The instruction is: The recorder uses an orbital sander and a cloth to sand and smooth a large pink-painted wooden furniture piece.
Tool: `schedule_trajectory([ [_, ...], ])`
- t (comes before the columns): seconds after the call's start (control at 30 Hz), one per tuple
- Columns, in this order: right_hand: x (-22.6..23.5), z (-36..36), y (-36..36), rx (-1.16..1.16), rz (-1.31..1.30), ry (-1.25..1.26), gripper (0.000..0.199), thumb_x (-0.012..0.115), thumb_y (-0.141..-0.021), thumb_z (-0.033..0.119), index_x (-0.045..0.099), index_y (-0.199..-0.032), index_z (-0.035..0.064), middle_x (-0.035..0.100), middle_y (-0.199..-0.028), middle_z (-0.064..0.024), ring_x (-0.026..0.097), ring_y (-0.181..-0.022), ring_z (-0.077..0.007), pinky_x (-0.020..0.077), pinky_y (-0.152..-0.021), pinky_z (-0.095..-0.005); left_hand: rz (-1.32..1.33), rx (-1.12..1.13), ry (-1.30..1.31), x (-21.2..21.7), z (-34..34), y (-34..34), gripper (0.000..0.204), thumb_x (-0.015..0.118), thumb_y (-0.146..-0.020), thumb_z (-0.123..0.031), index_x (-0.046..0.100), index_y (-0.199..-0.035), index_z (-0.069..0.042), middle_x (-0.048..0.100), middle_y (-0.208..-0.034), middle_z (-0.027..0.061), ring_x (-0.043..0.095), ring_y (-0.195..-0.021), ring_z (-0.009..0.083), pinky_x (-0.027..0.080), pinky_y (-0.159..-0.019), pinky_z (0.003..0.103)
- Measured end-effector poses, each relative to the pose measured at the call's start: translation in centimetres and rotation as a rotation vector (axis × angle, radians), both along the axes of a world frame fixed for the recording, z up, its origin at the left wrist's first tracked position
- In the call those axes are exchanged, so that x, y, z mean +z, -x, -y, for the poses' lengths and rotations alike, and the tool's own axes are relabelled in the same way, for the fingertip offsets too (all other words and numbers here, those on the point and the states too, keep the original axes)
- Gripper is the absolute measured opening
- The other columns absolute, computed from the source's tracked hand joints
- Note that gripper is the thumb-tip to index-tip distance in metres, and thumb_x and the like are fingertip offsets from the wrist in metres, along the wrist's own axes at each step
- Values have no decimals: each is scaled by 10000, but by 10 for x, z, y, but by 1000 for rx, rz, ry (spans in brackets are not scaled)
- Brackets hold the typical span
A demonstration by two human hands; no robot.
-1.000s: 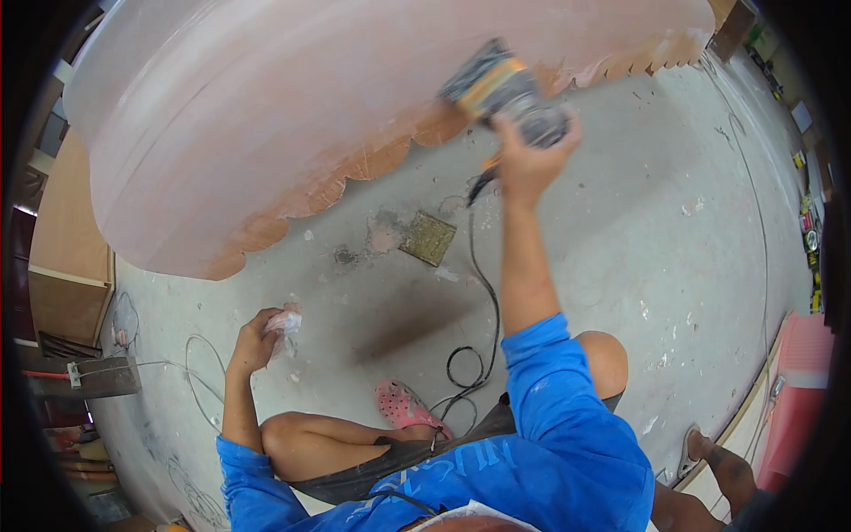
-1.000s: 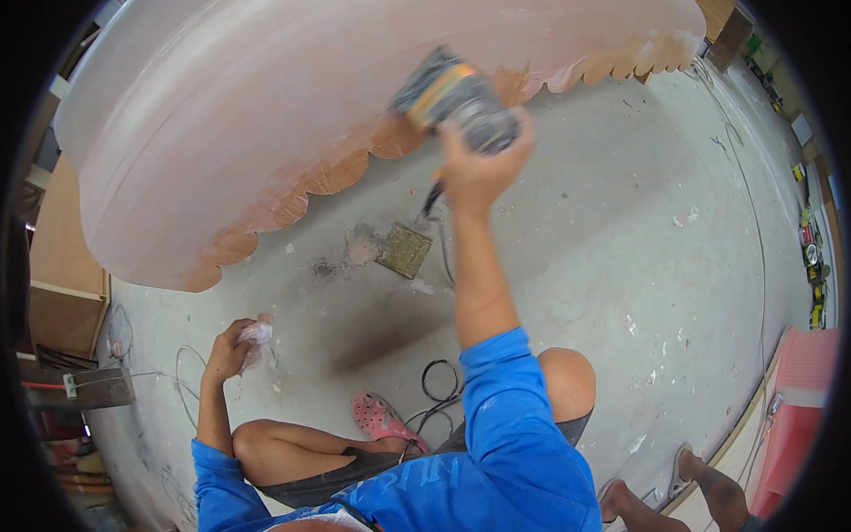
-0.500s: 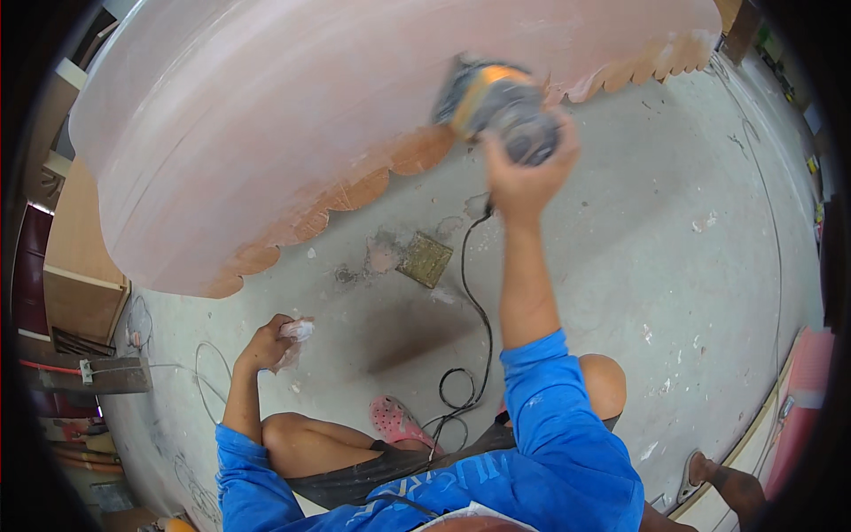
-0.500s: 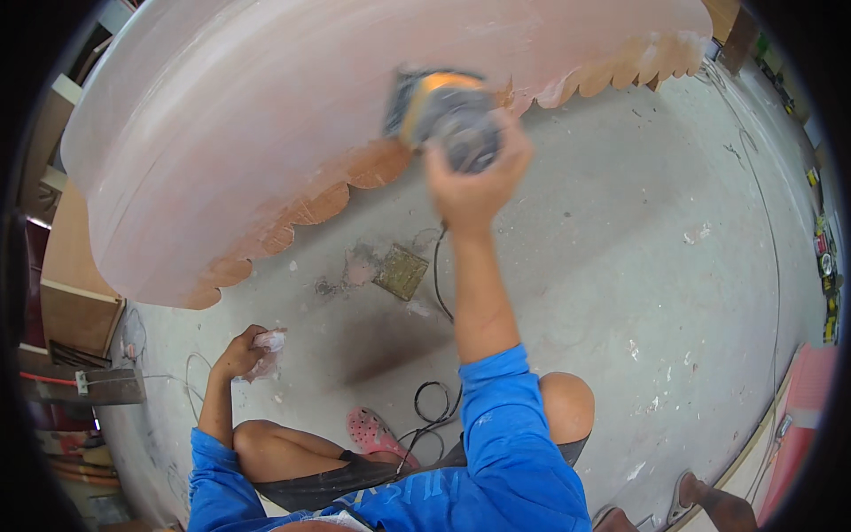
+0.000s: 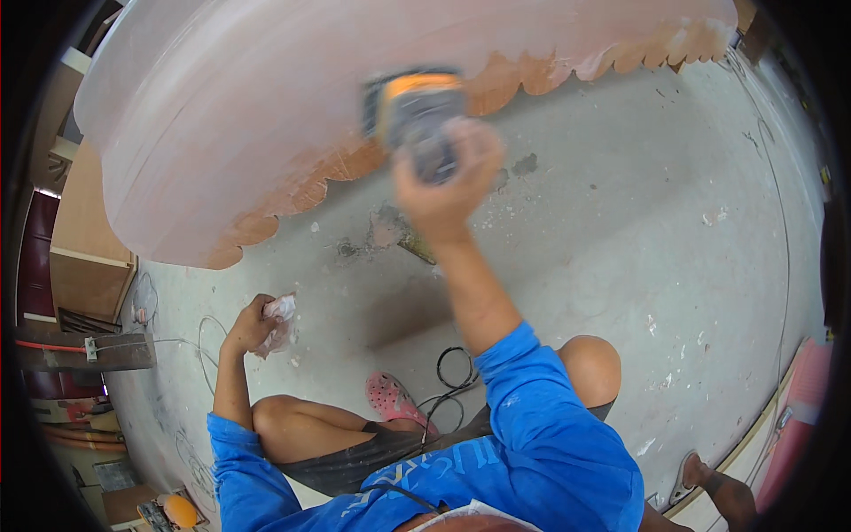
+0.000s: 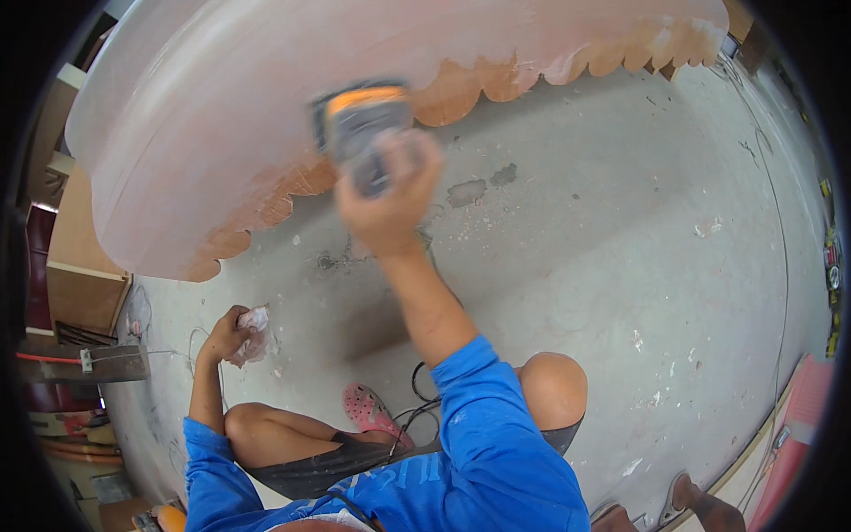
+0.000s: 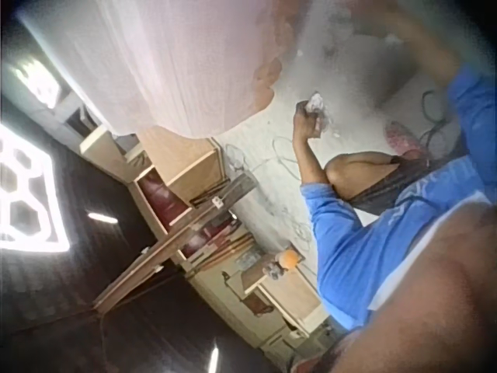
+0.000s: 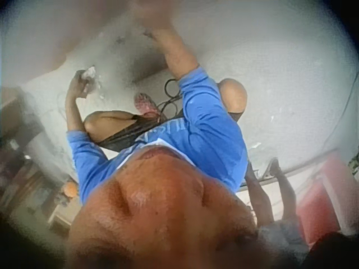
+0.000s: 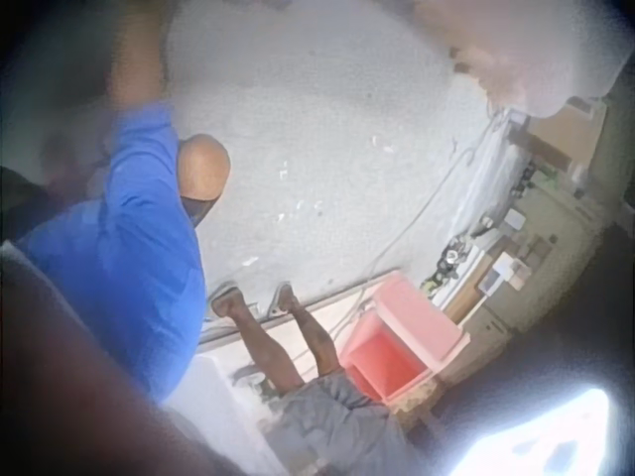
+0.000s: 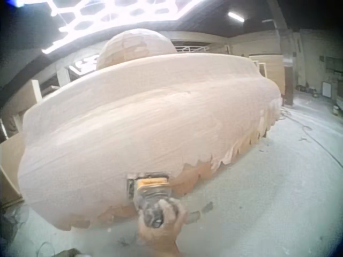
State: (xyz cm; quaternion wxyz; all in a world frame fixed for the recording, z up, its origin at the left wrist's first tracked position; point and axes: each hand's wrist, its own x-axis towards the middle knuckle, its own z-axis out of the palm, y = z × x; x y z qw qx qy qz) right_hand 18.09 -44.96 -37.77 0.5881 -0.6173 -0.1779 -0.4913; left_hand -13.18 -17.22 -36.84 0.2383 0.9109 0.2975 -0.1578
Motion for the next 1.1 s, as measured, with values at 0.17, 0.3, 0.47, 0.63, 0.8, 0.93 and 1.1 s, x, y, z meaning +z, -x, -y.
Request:
schedule_trajectory([
  [0.17, -27, -14, 34, 131, 85, 149, 736, 813, -654, 79, 492, -1314, 140, 499, -1247, -212, 528, -1113, -409, 469, -921, -491, -49, -66, -72, 4, 21, -32, 495, 778, -734, -95, 574, -1174, 4, 689, -1055, 232, 675, -990, 356, 535, -864, 396],
  [0.3, -21, 35, -25, -87, -17, 84, 793, 870, -657, 135, 460, -1327, 29, 504, -1235, -181, 526, -1139, -350, 438, -975, -475, -74, -35, -107, 19, 40, -32, 472, 801, -721, -166, 612, -1119, 3, 697, -1020, 235, 682, -965, 369, 535, -843, 409],
  [0.47, -1, 103, -119, 39, -434, -370, 895, 911, -641, 78, 418, -1383, -14, 538, -1240, -181, 584, -1107, -281, 507, -949, -389, -36, 65, -81, 45, 44, 3, 456, 808, -737, -212, 625, -1097, 0, 701, -979, 237, 689, -933, 373, 537, -826, 419],
  [0.63, 26, 115, -116, 339, -640, -554, 803, 801, -729, -9, 349, -1393, 9, 549, -1195, -201, 616, -1037, -295, 574, -801, -365, 143, 43, -52, 66, 60, 27, 441, 776, -797, -257, 594, -1115, -12, 698, -936, 228, 689, -889, 379, 538, -774, 426],
  [0.8, 20, 33, -30, 170, -368, -269, 817, 780, -737, 18, 328, -1418, -5, 489, -1265, -222, 586, -1083, -322, 560, -882, -415, 79, -13, 143, 99, 90, 35, 453, 781, -799, -202, 557, -1153, -32, 695, -948, 188, 688, -872, 344, 528, -769, 410],
  [0.93, 18, -29, 41, 101, -140, -15, 861, 792, -712, 51, 327, -1433, -18, 397, -1355, -241, 496, -1208, -357, 521, -926, -474, 73, -184, 282, 108, 103, 40, 462, 768, -829, -188, 537, -1201, -43, 695, -954, 184, 680, -901, 369, 519, -763, 430],
  [1.1, 22, -91, 126, 117, 128, 357, 792, 819, -694, 59, 453, -1395, 80, 424, -1309, -244, 470, -1219, -410, 472, -924, -525, 57, -287, 307, 113, 98, 46, 431, 747, -830, -178, 539, -1187, -52, 679, -1000, 194, 656, -918, 414, 509, -758, 463],
])
